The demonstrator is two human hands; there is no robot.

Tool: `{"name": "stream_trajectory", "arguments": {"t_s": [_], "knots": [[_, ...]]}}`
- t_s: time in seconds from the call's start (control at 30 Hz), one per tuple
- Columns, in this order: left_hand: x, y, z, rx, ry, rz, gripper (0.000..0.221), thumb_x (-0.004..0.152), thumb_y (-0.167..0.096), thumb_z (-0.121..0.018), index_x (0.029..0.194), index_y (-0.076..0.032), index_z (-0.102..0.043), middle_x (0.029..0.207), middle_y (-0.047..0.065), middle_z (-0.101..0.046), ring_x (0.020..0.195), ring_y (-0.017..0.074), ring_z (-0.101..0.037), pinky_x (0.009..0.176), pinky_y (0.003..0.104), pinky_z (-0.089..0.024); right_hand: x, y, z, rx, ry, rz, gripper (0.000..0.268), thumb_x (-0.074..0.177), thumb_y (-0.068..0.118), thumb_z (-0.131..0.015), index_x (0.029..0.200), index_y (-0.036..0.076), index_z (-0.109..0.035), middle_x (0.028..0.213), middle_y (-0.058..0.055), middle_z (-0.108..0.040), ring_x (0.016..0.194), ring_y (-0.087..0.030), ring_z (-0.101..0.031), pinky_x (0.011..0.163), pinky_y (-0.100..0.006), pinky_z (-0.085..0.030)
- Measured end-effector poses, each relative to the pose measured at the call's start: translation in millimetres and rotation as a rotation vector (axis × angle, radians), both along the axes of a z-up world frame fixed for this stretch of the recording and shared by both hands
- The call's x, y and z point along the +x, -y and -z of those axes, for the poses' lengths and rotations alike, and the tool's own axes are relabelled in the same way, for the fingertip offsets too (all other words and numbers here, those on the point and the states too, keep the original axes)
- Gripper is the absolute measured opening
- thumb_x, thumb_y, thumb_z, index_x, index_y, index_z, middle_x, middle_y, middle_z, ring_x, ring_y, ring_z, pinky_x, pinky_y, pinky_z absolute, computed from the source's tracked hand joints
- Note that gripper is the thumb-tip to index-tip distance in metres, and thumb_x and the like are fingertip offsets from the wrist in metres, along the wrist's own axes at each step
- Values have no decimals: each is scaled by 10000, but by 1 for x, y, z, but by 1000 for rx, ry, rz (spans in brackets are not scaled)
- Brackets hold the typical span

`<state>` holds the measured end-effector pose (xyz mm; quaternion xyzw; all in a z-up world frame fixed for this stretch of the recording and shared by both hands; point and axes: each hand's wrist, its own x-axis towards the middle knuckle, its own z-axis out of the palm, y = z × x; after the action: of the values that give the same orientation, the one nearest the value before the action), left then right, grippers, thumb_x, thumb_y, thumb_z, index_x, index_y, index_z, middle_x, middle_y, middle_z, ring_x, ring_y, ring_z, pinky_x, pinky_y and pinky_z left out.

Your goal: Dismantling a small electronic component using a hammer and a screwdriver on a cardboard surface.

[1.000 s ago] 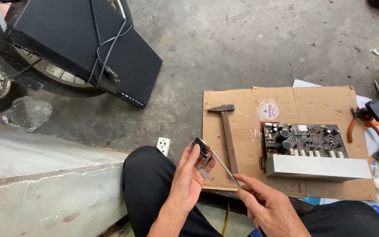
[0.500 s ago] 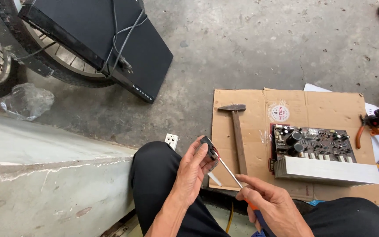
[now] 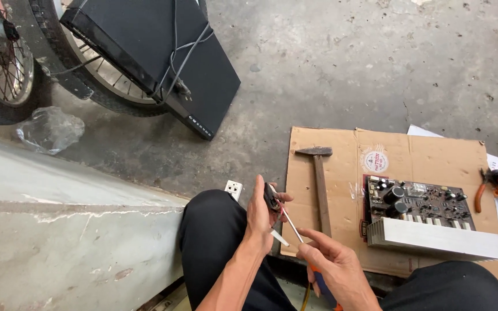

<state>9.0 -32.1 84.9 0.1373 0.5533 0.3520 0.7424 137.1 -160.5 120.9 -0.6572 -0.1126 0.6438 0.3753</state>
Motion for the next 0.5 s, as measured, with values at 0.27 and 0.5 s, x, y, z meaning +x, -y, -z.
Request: {"name": "stream_trajectory", "arguments": {"t_s": [0.27,0.5], "knots": [[-8,-18,34,100,68,-39,644,1077,-554,-531,1392,-9,-663,1015,167,-799,772,205,-695,704,326,-572,-34,-18,24,71,187,93,475,984,112,-758,1449,66,-847,728,-178,-694,466,-234,-486,366,-372,-431],[-6,-28,58,-11,130,-252,548,1090,-485,-591,1314,9,-666,1083,198,-789,879,289,-765,833,381,-679,-55,-25,56,132,290,91,416,978,148,-742,1362,98,-893,485,-135,-557,352,-183,-429,364,-311,-395]]}}
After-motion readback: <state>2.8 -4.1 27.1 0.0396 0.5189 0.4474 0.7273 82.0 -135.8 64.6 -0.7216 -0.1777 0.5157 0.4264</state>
